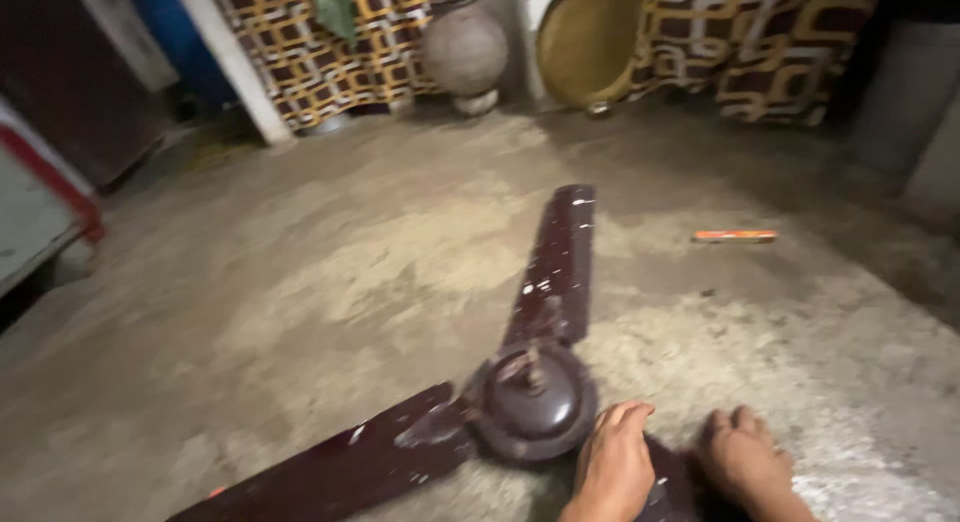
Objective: The person attaches fan blades to a ceiling fan motor housing using a screwdriver. They align each blade, insert screws, and tighten them to secure the blades in place.
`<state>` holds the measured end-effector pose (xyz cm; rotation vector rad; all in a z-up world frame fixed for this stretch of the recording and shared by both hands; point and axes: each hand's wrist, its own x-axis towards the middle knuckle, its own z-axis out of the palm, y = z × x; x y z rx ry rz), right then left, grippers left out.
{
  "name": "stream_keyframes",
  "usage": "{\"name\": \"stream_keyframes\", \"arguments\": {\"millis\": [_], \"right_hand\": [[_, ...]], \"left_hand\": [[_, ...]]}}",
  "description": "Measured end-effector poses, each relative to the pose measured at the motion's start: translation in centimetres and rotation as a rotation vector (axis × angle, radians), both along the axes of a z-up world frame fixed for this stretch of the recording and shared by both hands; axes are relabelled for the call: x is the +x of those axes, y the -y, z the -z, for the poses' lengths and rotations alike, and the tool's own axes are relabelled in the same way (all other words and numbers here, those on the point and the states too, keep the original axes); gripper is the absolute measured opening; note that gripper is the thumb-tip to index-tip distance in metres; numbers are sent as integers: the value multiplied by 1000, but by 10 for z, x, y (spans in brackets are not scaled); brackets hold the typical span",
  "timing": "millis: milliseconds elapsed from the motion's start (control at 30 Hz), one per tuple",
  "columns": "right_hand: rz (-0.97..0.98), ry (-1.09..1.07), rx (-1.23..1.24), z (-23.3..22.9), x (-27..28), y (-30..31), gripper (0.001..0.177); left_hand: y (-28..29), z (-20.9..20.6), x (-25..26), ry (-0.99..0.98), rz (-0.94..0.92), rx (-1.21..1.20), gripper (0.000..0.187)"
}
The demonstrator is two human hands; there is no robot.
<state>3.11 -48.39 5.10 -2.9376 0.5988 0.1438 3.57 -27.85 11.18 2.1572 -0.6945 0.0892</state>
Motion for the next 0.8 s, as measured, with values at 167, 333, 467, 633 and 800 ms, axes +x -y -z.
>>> {"name": "stream_keyframes", "arguments": {"millis": [167, 333, 467, 633, 800], "right_hand": [[59, -13, -59, 57, 16, 17, 49], [141, -6, -124, 52, 30, 4, 37], [-203, -242, -98, 11, 41, 17, 46], [-204, -439, 171, -39, 111, 59, 42], [-78, 26, 10, -15, 180, 104, 48]], "left_hand": [[87, 34, 54, -21, 21, 263, 46], [131, 31, 87, -431, -15, 639, 83], [125, 7, 88, -561, 33, 811, 89], [133, -26, 105, -629, 66, 1003, 107], [153, -22, 136, -629, 42, 1052, 108]]}}
